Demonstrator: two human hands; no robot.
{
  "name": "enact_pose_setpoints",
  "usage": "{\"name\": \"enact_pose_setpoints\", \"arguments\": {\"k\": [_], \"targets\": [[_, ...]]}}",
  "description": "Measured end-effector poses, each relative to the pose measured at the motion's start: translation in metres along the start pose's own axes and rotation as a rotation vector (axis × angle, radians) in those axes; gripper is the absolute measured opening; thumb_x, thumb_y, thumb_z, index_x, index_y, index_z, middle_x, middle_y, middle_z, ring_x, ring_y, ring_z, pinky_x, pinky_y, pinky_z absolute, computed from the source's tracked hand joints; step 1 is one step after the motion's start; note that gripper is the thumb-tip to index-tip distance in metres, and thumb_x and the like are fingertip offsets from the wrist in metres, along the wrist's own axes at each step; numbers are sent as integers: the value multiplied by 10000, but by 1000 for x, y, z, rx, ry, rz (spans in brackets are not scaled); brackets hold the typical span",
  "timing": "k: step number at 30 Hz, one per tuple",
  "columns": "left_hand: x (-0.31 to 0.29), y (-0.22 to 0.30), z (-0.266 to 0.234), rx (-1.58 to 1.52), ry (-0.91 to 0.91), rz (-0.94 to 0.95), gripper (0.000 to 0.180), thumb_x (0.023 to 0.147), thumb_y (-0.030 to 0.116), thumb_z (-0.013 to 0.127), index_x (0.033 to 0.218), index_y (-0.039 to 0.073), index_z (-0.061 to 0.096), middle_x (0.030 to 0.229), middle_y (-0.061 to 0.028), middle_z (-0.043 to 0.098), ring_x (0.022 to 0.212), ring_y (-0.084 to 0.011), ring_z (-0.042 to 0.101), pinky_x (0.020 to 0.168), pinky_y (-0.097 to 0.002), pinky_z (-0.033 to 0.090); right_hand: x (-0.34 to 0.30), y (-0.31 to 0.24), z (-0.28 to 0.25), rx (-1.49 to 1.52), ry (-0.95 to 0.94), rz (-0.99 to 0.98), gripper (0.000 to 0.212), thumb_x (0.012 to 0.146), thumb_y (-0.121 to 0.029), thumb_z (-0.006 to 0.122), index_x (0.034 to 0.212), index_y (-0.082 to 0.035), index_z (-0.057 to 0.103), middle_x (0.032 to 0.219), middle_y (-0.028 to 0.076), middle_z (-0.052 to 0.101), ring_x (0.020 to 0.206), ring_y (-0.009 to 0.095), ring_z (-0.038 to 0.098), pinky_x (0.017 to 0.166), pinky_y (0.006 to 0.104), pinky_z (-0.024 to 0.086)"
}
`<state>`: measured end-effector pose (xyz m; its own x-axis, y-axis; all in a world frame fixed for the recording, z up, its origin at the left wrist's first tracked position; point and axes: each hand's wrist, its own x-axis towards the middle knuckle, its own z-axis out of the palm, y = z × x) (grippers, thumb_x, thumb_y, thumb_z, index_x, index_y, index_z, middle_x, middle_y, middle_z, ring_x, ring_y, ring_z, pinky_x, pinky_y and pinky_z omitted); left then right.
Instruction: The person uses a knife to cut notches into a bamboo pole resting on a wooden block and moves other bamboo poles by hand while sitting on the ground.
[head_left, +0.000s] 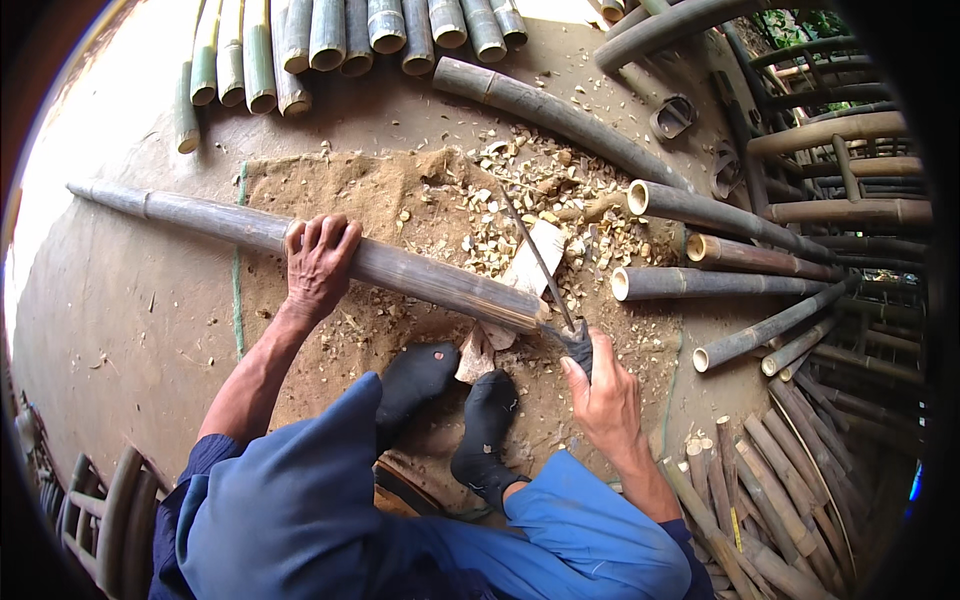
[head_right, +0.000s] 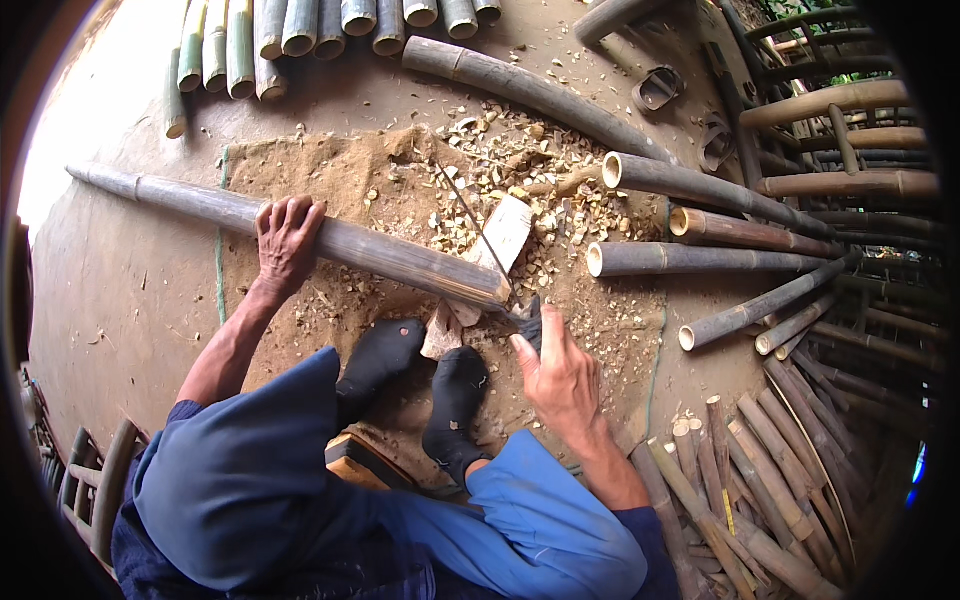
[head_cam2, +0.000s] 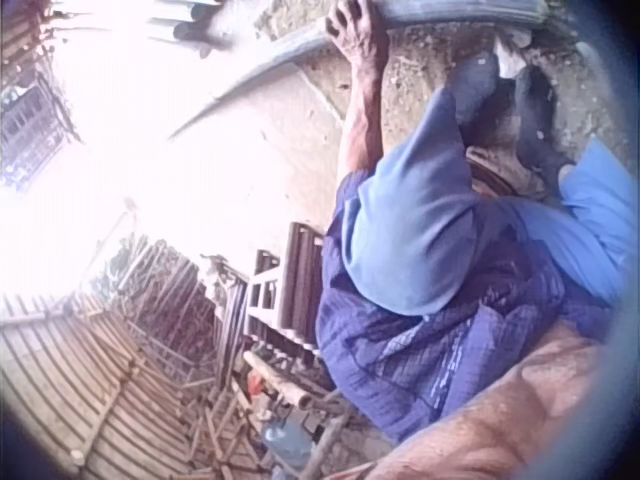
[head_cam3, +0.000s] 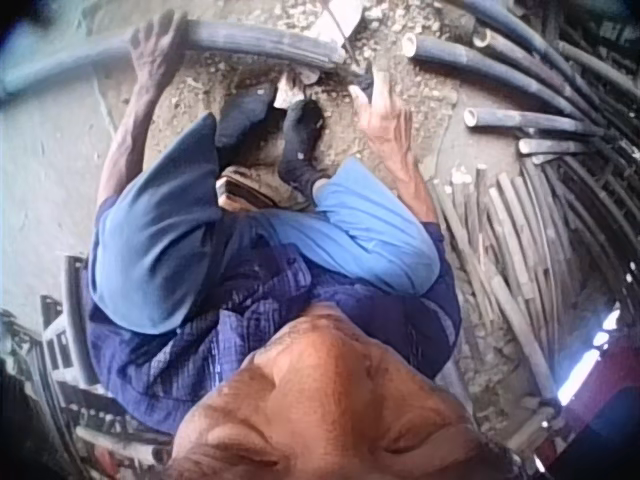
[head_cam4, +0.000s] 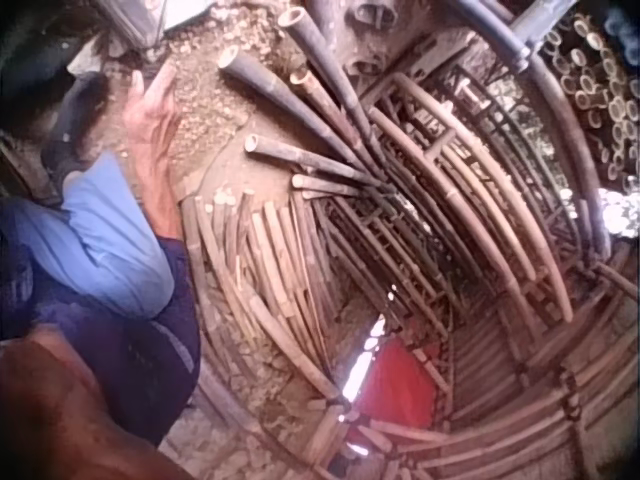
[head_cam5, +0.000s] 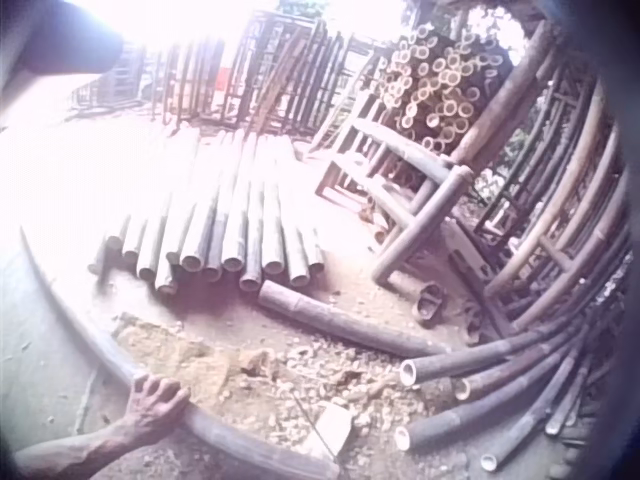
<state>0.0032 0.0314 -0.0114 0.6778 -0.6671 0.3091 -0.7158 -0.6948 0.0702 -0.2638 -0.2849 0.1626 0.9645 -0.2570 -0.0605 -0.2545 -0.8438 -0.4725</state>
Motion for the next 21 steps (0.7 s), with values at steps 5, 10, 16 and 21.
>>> {"name": "enact_pose_setpoints", "arguments": {"k": [5,10,16,21], "targets": [[4,6,-2,11,27,6,503,820,76,698,1304,179,605,1294,-63,581,1303,-274,542,1126,-505,350,-7,48,42,-298,-208,4,277,1106,-221,613,1195,18,503,809,188,687,616,302,733,481,392,594],[-8,-1,-19,7,-68,-66,634,779,56,721,1387,166,574,1354,-119,541,1336,-318,515,1132,-518,362,-4,60,28,-259,-343,317,331,1078,-257,646,1254,-15,503,873,265,736,736,466,746,633,560,580],[-63,39,-47,-722,46,-747,942,755,280,948,1521,47,452,1447,-219,496,1379,-358,500,1162,-516,425,-52,69,55,-20,79,425,450,1069,-259,659,1411,0,523,1009,304,698,941,531,680,801,585,507],[-69,-54,-13,-1956,220,-1471,894,869,516,885,1534,85,473,1517,-165,543,1360,-332,546,1079,-487,498,-99,105,106,84,143,598,499,1046,-280,691,1435,-10,532,1123,311,687,1027,501,684,889,573,510]]}}
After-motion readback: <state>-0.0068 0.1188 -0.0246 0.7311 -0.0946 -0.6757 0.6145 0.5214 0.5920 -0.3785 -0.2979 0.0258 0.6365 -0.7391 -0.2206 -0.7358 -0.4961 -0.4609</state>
